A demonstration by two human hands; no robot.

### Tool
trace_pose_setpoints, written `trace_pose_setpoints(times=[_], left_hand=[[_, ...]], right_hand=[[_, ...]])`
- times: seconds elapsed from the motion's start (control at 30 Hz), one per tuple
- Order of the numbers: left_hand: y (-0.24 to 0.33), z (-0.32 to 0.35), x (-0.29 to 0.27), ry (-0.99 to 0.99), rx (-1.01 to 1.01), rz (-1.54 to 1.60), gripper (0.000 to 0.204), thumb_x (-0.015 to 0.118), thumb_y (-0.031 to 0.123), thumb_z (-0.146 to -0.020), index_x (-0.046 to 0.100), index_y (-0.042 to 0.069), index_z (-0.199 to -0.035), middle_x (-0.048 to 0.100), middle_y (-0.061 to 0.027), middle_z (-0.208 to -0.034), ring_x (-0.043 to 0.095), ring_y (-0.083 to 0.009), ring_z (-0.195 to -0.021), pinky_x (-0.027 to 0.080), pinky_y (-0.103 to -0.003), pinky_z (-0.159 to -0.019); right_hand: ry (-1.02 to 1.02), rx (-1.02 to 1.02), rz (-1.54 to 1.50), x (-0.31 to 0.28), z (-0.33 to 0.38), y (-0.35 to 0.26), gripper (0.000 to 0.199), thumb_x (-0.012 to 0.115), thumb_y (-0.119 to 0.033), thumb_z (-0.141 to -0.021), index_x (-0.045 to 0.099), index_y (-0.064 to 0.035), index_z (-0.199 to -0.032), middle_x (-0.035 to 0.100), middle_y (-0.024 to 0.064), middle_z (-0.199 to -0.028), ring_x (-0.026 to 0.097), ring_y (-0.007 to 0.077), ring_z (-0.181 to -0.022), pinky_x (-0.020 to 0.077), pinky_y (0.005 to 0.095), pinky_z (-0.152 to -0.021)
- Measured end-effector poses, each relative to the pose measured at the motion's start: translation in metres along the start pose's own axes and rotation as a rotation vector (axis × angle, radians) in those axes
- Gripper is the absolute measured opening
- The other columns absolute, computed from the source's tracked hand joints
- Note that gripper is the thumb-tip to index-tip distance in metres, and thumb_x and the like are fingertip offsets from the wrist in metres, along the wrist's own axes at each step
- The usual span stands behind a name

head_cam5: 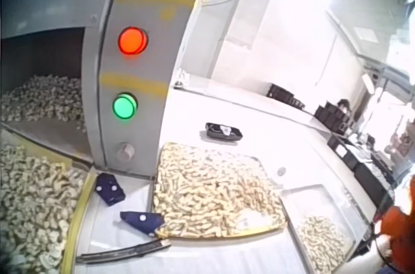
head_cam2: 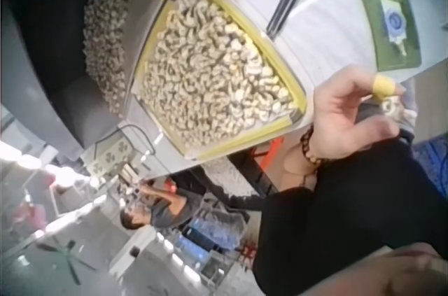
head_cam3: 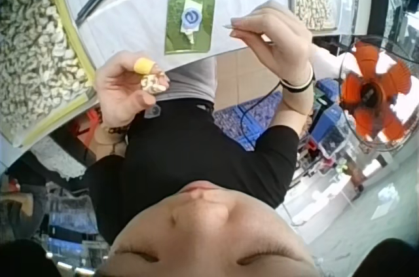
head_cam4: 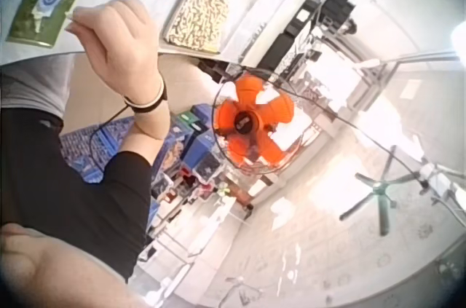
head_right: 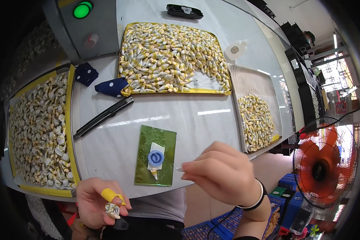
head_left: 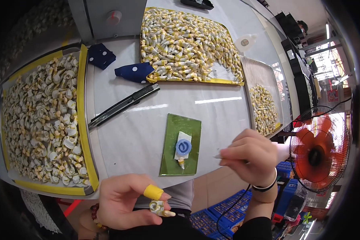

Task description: The person repeatedly picks small white and yellow plastic components from a tray, applies adhesive from a tube, and joins them together by hand. The assembled units are placed into a yellow tray on the left side of the workspace.

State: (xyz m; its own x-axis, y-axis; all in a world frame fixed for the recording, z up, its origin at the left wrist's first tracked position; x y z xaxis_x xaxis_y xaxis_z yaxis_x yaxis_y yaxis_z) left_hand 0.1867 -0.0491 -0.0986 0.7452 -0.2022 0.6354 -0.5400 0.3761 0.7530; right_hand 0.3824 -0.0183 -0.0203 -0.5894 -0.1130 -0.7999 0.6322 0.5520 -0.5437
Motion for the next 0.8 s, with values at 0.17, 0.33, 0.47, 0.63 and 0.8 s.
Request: trace_pose_setpoints(times=[0.17,0.33,0.47,0.63,0.8], left_hand=[[0.001,0.0,0.0,-0.025,0.01,0.007,0.038,0.082,0.024,-0.068,0.056,0.0,-0.083,0.062,-0.0102,-0.067,0.06,-0.017,-0.064,0.052,-0.032,-0.062],[0.002,0.001,-0.002,-0.027,-0.001,0.023,0.037,0.082,0.023,-0.068,0.057,0.0,-0.082,0.062,-0.0105,-0.067,0.06,-0.0175,-0.064,0.052,-0.032,-0.063],[0.002,0.001,-0.001,-0.023,-0.009,0.031,0.037,0.082,0.024,-0.068,0.057,0.001,-0.082,0.062,-0.0104,-0.067,0.06,-0.0177,-0.064,0.052,-0.032,-0.062],[0.001,0.001,-0.004,-0.009,-0.014,0.031,0.039,0.082,0.026,-0.068,0.056,0.001,-0.082,0.062,-0.0105,-0.067,0.06,-0.0175,-0.064,0.052,-0.032,-0.063],[-0.001,0.0,-0.005,-0.002,-0.024,0.039,0.039,0.082,0.028,-0.068,0.056,0.001,-0.082,0.062,-0.0106,-0.068,0.06,-0.0171,-0.065,0.052,-0.032,-0.063]], right_hand=[[-0.102,-0.064,0.017,0.027,-0.006,0.002,0.024,0.07,0.002,-0.067,0.061,-0.0015,-0.089,0.058,0.0071,-0.072,0.057,0.022,-0.068,0.0473,0.0306,-0.056],[-0.119,-0.083,0.064,0.034,-0.012,-0.001,0.025,0.064,0.007,-0.066,0.06,-0.0017,-0.089,0.058,0.0068,-0.074,0.057,0.0223,-0.07,0.0479,0.031,-0.058],[-0.122,-0.125,0.101,0.036,-0.015,-0.002,0.026,0.063,0.007,-0.063,0.06,-0.002,-0.087,0.057,0.0066,-0.076,0.056,0.0228,-0.07,0.0473,0.0313,-0.059],[-0.098,-0.083,0.12,0.033,-0.023,-0.001,0.025,0.063,0.008,-0.063,0.059,-0.0016,-0.086,0.056,0.008,-0.079,0.054,0.0242,-0.071,0.0463,0.0321,-0.061],[-0.114,-0.011,0.116,0.034,-0.026,0.0,0.025,0.066,0.007,-0.064,0.062,-0.0034,-0.086,0.057,0.0081,-0.081,0.056,0.0241,-0.074,0.0465,0.0331,-0.063]])
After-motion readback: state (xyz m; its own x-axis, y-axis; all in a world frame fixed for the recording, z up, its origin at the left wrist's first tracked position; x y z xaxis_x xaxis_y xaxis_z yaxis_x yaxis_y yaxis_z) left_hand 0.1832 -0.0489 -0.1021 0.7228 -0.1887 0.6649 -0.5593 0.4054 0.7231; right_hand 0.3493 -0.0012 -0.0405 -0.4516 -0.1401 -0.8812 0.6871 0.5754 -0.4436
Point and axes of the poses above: each hand's wrist, its own z-axis away from the middle knuckle, its own x-axis out of the palm, y = z × x, the point moved 6 cm from there along -z, towards the middle knuckle
